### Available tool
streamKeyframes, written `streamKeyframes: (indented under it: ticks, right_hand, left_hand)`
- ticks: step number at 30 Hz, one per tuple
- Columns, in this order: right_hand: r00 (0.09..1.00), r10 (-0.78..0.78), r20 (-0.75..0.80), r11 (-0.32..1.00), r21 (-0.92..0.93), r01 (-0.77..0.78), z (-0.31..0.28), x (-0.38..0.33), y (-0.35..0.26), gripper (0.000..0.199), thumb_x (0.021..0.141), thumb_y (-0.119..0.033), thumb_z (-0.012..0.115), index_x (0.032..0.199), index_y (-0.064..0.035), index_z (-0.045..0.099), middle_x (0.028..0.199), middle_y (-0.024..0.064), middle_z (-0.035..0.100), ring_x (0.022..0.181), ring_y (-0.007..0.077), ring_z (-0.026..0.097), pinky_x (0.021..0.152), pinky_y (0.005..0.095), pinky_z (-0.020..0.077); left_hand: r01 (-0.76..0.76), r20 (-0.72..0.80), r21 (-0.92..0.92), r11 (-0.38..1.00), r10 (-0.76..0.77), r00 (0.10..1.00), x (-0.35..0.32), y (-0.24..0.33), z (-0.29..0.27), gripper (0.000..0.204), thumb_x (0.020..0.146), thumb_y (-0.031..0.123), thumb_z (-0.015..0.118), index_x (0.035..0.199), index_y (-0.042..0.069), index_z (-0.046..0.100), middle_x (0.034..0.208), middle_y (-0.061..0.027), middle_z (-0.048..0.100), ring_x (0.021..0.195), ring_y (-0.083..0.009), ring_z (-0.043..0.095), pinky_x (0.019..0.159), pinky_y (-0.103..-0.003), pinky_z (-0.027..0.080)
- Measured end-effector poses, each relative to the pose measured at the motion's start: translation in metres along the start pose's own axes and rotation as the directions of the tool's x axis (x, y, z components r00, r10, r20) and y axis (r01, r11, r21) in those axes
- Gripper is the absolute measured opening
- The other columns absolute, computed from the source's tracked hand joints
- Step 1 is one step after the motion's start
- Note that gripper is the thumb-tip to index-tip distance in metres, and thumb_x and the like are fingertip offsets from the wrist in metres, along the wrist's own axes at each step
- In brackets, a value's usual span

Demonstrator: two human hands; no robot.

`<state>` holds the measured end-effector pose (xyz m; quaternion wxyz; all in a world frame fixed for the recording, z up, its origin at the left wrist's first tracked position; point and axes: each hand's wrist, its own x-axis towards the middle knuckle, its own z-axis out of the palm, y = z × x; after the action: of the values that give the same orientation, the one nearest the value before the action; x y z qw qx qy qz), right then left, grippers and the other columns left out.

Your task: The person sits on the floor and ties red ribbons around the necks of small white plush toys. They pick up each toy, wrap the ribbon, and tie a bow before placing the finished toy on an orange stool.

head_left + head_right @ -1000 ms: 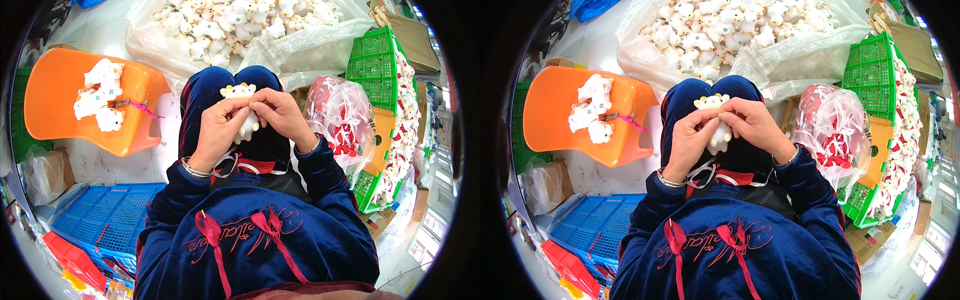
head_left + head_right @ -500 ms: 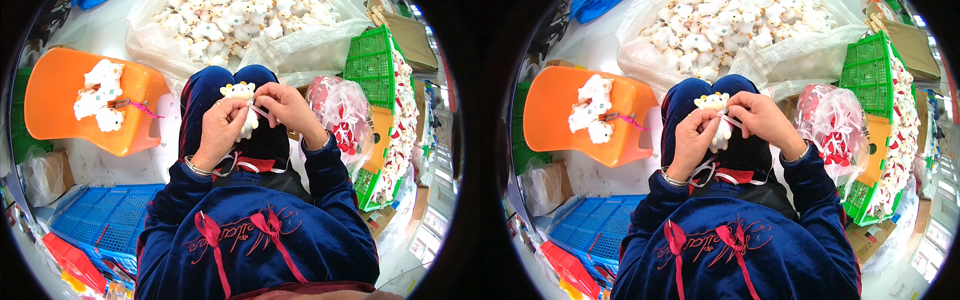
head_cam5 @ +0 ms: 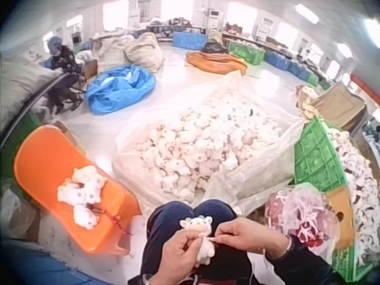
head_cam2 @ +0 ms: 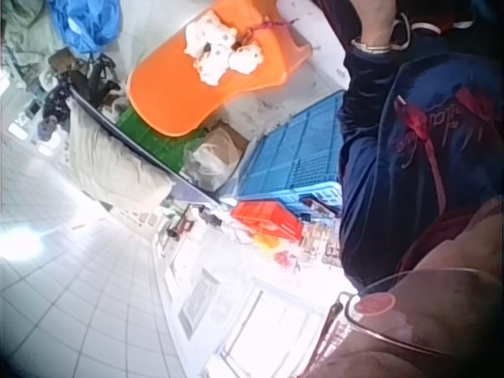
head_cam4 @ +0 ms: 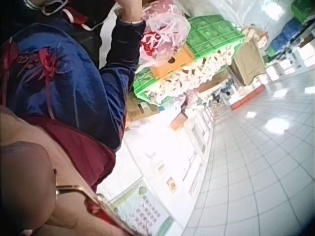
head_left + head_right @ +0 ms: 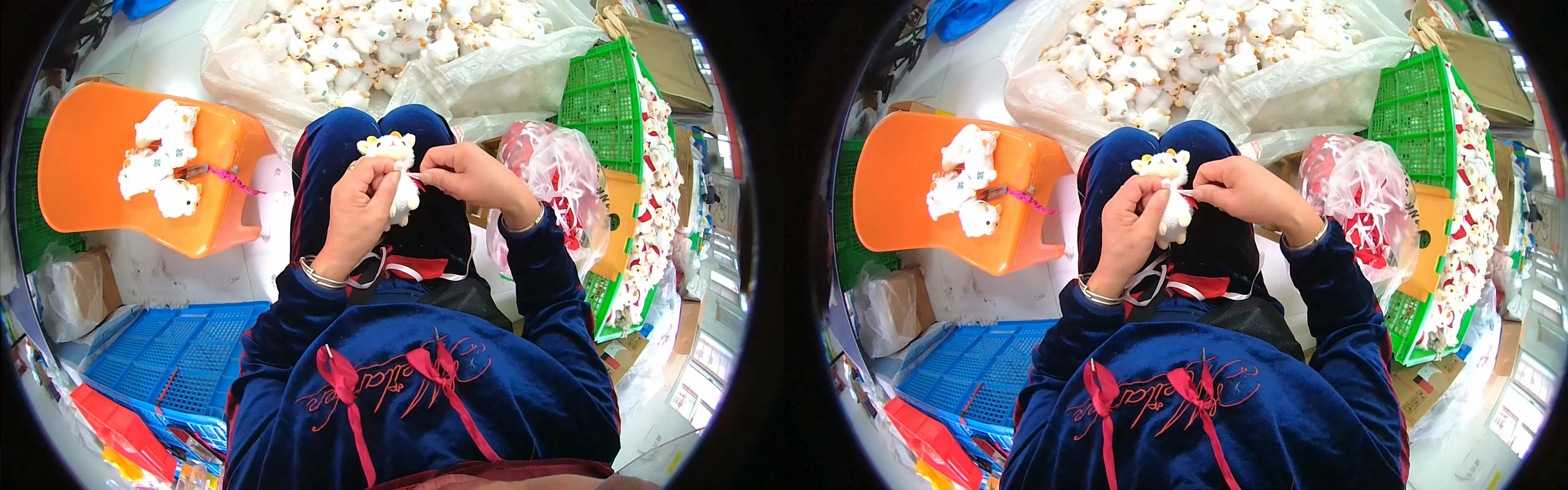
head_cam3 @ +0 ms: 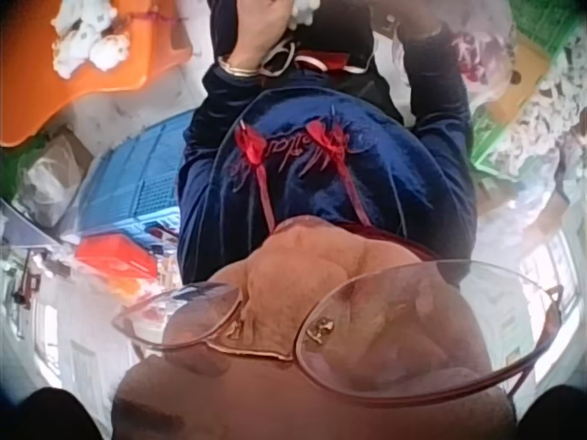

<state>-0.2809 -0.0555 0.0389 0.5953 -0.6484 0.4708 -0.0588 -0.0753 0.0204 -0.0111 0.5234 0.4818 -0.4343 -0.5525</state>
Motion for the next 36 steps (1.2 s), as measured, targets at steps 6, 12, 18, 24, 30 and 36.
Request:
streamKeyframes:
  ticks: [6,12,18,24,30,36]
  right_hand:
    - [0.999,-0.034,0.026,0.998,0.057,0.032,-0.002,-0.005,-0.001,0.018,0.101,-0.019,0.066,0.091,-0.0039,0.070,0.074,-0.0030,0.060,0.068,0.0065,0.052,0.062,0.0216,0.0415]
    - [0.968,-0.244,-0.062,0.806,0.542,0.238,0.017,-0.002,0.020,0.012,0.101,-0.014,0.067,0.102,-0.0030,0.071,0.095,-0.0005,0.065,0.071,0.0056,0.052,0.064,0.0206,0.0411]
    - [0.977,-0.112,-0.180,0.697,0.687,0.206,0.029,-0.002,0.024,0.012,0.100,-0.012,0.069,0.105,-0.0031,0.074,0.105,0.0048,0.073,0.075,0.0072,0.066,0.066,0.0202,0.0499]
    - [0.956,-0.096,-0.276,0.794,0.558,0.241,0.035,0.005,0.018,0.011,0.099,-0.007,0.070,0.107,-0.0021,0.074,0.089,0.0014,0.073,0.071,0.0063,0.066,0.064,0.0204,0.0502]
    - [0.934,-0.120,-0.336,0.852,0.449,0.271,0.038,0.006,0.015,0.009,0.098,-0.002,0.068,0.105,-0.0012,0.073,0.088,0.0000,0.070,0.073,0.0056,0.064,0.065,0.0205,0.0504]
    - [0.936,-0.131,-0.327,0.829,0.481,0.284,0.033,0.012,0.014,0.006,0.098,0.000,0.066,0.102,0.0000,0.070,0.091,-0.0005,0.069,0.077,0.0055,0.063,0.069,0.0220,0.0518]
  left_hand:
    - [0.073,0.000,-0.113,0.991,-0.073,0.997,-0.001,-0.003,0.000,0.008,0.101,0.007,0.066,0.105,0.001,0.067,0.075,0.0024,0.057,0.059,-0.0029,0.052,0.050,-0.021,0.043]
    - [0.070,0.062,-0.041,0.997,-0.068,0.996,0.003,0.005,-0.002,0.009,0.100,0.007,0.067,0.106,0.001,0.068,0.076,0.0006,0.063,0.059,-0.0036,0.057,0.048,-0.021,0.044]
    - [0.026,0.047,-0.010,1.000,-0.025,0.999,0.004,0.002,-0.001,0.009,0.099,0.008,0.069,0.104,0.001,0.071,0.075,0.0010,0.062,0.059,-0.0036,0.057,0.050,-0.020,0.045]
    - [-0.053,0.082,0.053,0.997,0.049,0.995,0.007,-0.001,-0.004,0.011,0.097,0.008,0.071,0.105,0.001,0.075,0.079,0.0017,0.063,0.067,-0.0046,0.058,0.059,-0.022,0.048]
    - [-0.149,0.179,0.250,0.957,0.105,0.978,0.015,-0.003,-0.009,0.012,0.093,0.006,0.073,0.104,0.003,0.075,0.085,-0.0039,0.068,0.076,-0.0126,0.063,0.070,-0.027,0.051]
    - [-0.287,0.267,0.279,0.916,0.214,0.940,0.025,0.000,-0.013,0.011,0.092,0.005,0.074,0.102,0.001,0.076,0.086,-0.0038,0.066,0.075,-0.0100,0.060,0.069,-0.026,0.048]
